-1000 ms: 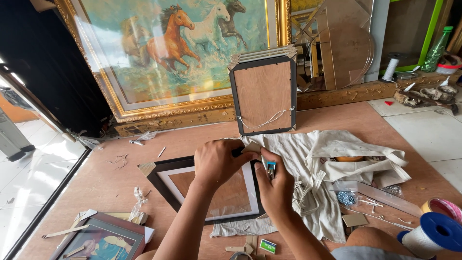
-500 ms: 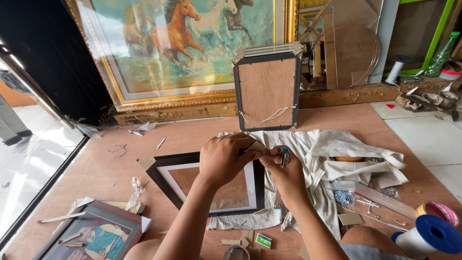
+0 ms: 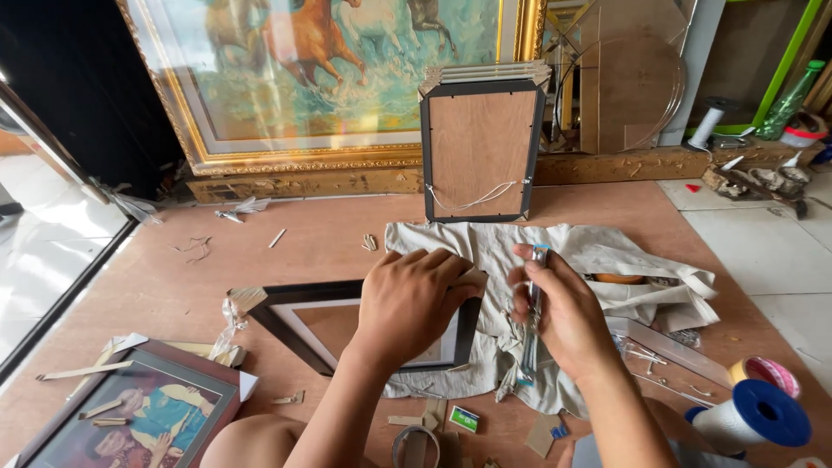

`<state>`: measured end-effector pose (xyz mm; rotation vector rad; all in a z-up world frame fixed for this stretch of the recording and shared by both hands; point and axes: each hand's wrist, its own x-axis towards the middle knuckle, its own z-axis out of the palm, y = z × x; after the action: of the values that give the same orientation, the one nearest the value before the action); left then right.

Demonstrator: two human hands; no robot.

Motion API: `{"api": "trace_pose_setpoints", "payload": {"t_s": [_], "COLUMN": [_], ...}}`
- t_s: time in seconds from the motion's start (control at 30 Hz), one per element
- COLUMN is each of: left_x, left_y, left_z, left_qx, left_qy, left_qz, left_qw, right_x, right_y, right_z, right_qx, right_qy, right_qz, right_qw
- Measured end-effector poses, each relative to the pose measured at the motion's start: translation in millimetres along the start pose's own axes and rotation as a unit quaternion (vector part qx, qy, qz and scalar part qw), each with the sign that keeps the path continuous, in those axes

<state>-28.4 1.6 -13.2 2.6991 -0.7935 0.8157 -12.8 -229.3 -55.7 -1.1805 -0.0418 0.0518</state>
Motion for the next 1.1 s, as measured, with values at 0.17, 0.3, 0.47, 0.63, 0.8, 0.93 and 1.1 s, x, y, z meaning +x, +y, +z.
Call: {"api": "trace_pose_setpoints", "payload": {"t_s": [0.17, 0.3, 0.47, 0.63, 0.8, 0.93, 1.1], "left_x": [-23.8, -39.7, -61.6, -83.9, -102.7, -115.8, -124.2], "left_y": [23.0, 37.7, 53.1, 64.9, 75.0, 82.1, 90.9], "left_z": [-6.0, -17.1, -23.6, -21.8, -18.9, -16.7, -20.5], "left_qx": [0.07, 0.053, 0.056, 0.06, 0.057, 0.074, 0.079], "left_qy": [0.092, 0.087, 0.068, 0.068, 0.057, 0.059, 0.089], "left_qz": [0.038, 0.039, 0.048, 0.05, 0.045, 0.041, 0.04], "left_qw": [0.993, 0.994, 0.995, 0.995, 0.996, 0.995, 0.992], "right_x": [-12.8, -33.0, -60.3, -77.8, -85.5, -92.7, -103.6], "right_y": [10.6, 6.5, -14.9, -22.0, -21.2, -23.6, -18.8], "right_z": [-20.4, -11.6, -4.6, -1.0, -5.8, -2.6, -4.7], "right_qx": [-0.003, -0.194, -0.52, -0.604, -0.614, -0.636, -0.639], "right_qy": [-0.066, -0.058, -0.149, -0.25, -0.268, -0.282, -0.303], "right_qz": [0.089, 0.143, 0.0, -0.215, -0.249, -0.224, -0.245], "right_qw": [0.994, 0.969, 0.841, 0.726, 0.7, 0.683, 0.663]}}
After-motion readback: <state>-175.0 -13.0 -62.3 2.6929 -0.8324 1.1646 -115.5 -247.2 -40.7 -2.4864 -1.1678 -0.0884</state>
